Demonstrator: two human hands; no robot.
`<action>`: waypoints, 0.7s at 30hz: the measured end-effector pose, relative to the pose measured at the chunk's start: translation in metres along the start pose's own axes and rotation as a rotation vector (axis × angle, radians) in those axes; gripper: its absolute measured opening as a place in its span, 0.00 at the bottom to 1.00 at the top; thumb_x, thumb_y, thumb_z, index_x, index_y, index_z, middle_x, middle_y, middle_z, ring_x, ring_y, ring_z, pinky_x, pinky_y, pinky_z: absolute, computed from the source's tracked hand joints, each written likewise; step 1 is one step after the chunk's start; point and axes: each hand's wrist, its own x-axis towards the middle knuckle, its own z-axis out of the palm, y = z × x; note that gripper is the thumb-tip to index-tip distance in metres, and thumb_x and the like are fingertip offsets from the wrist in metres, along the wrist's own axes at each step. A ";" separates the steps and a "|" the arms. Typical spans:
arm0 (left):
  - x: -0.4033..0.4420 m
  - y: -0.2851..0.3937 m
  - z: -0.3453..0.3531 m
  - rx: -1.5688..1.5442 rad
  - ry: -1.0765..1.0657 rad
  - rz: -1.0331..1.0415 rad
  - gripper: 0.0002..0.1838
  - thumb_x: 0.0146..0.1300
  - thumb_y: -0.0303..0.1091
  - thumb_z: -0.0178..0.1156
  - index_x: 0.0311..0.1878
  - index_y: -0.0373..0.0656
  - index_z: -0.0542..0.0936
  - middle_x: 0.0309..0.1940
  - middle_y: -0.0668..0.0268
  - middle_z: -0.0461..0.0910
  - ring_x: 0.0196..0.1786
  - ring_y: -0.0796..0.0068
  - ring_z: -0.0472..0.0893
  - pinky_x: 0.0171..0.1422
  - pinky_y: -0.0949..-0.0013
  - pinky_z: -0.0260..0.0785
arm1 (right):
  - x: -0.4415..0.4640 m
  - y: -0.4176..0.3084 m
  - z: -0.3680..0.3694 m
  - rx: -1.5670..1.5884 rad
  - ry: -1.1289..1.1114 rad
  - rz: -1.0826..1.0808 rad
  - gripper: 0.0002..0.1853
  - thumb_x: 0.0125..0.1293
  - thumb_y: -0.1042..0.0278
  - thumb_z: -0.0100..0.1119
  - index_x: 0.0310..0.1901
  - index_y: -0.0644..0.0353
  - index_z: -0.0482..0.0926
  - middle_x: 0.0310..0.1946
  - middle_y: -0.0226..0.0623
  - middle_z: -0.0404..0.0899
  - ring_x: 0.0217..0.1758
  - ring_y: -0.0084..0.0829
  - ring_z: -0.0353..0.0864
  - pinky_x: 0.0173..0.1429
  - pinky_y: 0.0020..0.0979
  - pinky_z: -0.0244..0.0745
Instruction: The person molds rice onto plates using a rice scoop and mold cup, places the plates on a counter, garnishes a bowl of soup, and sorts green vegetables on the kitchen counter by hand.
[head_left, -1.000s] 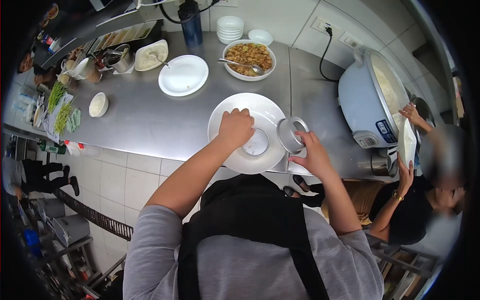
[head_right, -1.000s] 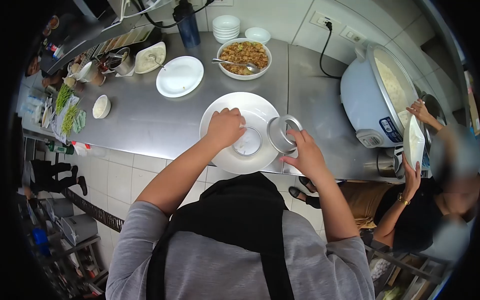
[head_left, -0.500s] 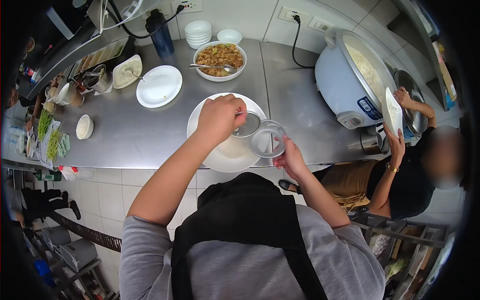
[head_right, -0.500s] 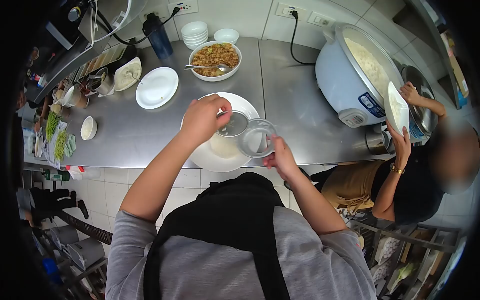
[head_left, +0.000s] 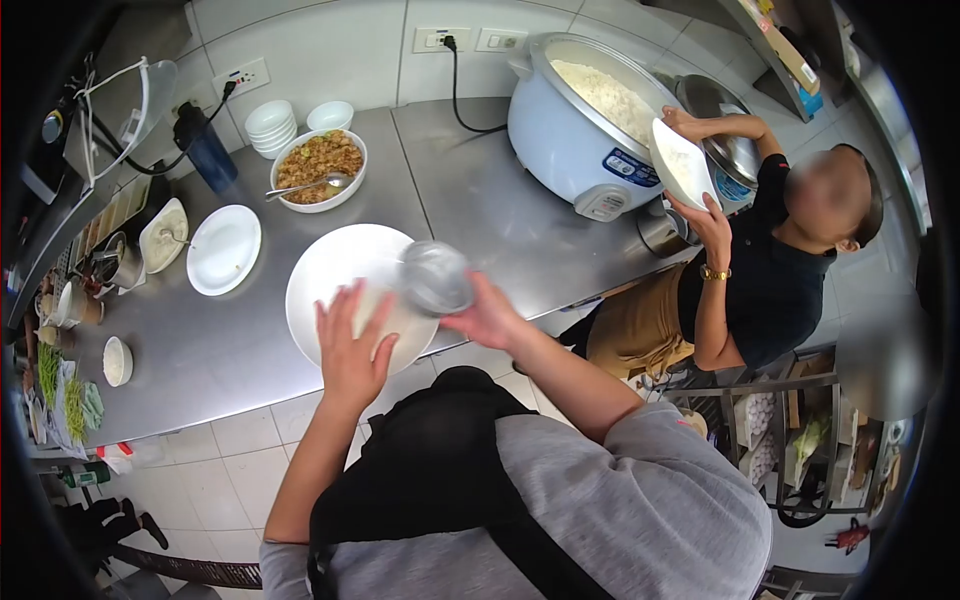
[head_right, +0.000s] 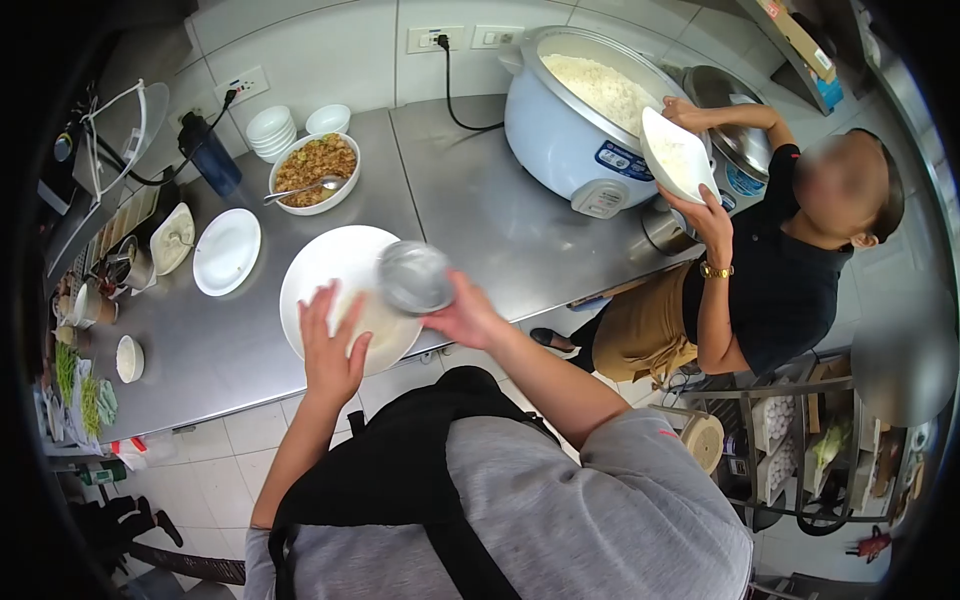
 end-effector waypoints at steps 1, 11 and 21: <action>-0.013 -0.010 -0.002 0.018 0.035 -0.091 0.32 0.60 0.33 0.61 0.68 0.46 0.65 0.71 0.48 0.52 0.73 0.46 0.53 0.73 0.44 0.45 | -0.011 -0.010 -0.011 0.097 0.118 -0.029 0.30 0.71 0.42 0.42 0.61 0.62 0.65 0.54 0.48 0.72 0.45 0.42 0.79 0.52 0.40 0.78; -0.086 -0.044 0.049 -1.111 0.165 -1.364 0.28 0.69 0.54 0.50 0.60 0.40 0.65 0.40 0.62 0.77 0.37 0.74 0.78 0.41 0.68 0.75 | -0.052 -0.227 -0.313 0.224 0.704 -1.225 0.25 0.70 0.43 0.44 0.58 0.52 0.72 0.54 0.36 0.76 0.51 0.34 0.80 0.43 0.37 0.83; -0.117 -0.011 0.088 -0.865 0.428 -1.296 0.16 0.71 0.35 0.45 0.53 0.32 0.72 0.35 0.56 0.80 0.29 0.69 0.81 0.29 0.64 0.76 | 0.062 -0.255 -0.380 -0.456 1.139 -1.253 0.22 0.69 0.66 0.50 0.61 0.68 0.65 0.55 0.50 0.73 0.53 0.41 0.76 0.59 0.38 0.70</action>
